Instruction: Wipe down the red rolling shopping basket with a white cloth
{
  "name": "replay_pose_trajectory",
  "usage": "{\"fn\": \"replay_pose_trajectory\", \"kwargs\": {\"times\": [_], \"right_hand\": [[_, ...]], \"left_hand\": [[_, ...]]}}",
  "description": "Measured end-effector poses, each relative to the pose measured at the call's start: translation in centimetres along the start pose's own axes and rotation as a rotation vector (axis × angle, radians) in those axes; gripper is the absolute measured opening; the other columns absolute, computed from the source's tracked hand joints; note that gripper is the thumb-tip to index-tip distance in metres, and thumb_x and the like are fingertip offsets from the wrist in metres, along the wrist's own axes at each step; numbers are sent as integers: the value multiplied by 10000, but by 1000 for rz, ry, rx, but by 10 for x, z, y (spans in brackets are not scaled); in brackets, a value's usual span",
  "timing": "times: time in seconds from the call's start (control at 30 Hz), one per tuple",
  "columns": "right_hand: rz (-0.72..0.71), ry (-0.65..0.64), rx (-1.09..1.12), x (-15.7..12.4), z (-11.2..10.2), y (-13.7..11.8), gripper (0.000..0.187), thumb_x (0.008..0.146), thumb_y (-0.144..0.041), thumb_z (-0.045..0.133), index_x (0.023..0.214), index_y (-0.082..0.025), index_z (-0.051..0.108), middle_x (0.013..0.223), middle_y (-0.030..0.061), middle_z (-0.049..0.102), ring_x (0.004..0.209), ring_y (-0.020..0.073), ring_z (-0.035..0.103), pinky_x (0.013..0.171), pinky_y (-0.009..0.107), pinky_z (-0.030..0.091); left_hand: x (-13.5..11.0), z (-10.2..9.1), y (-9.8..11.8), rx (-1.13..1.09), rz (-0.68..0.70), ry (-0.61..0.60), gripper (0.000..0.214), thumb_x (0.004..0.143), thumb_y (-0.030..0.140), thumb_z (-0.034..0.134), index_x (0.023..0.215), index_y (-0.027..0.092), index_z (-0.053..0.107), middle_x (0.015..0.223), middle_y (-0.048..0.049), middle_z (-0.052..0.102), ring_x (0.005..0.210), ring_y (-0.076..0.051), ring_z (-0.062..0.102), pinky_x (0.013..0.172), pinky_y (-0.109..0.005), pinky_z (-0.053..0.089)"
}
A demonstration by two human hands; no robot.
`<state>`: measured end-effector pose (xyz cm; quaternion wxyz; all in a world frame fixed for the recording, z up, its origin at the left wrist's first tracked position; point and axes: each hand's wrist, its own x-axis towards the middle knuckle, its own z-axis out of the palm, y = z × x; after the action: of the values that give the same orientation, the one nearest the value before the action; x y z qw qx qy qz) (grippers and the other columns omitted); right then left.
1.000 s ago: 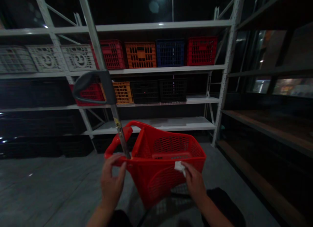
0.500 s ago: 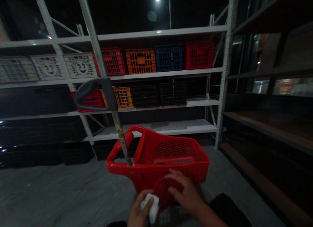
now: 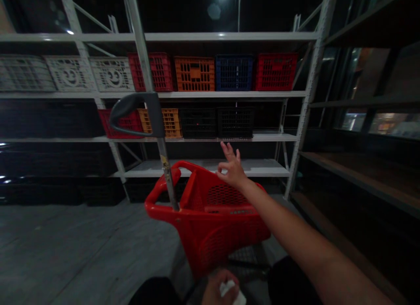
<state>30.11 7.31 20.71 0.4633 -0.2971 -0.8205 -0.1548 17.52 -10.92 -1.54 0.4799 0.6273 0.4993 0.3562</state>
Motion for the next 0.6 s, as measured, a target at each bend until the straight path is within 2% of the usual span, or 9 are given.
{"fn": "replay_pose_trajectory", "kwargs": {"times": [0.13, 0.3, 0.4, 0.6], "right_hand": [[-23, -56, -16, 4, 23, 9, 87, 660, -183, 608, 580, -175, 577, 1483, -74, -49, 1359, 269, -23, 1012, 575, -90], [18, -111, 21, -4, 41, 8, 89, 647, -171, 615, 567, -168, 577, 1478, -79, -73, 1357, 267, -56, 1002, 578, -113], [44, -145, 56, -10, 46, 6, 82, 646, -172, 612, 573, -164, 577, 1478, -74, -81, 1356, 259, -71, 1003, 573, -113], [50, -122, 64, -10, 45, 3, 93, 648, -162, 600, 561, -158, 568, 1479, -73, -91, 1357, 258, -69, 1013, 547, -125]], "left_hand": [[-5, 8, 9, 19, -1, -38, 304, 640, 458, 594, 723, 165, 602, 663, 6, 561, 665, -126, 486, 643, -224, 383], [-5, 10, 5, 43, 14, -11, 343, 623, 496, 598, 716, 166, 619, 640, 3, 567, 648, -134, 485, 645, -240, 378], [-7, 11, 8, 52, 4, 31, 291, 625, 442, 612, 705, 163, 637, 678, -15, 595, 695, -156, 509, 689, -258, 387], [-8, 10, 10, 8, -16, 68, 197, 616, 357, 629, 690, 175, 636, 663, -4, 608, 685, -155, 520, 654, -243, 394]]}}
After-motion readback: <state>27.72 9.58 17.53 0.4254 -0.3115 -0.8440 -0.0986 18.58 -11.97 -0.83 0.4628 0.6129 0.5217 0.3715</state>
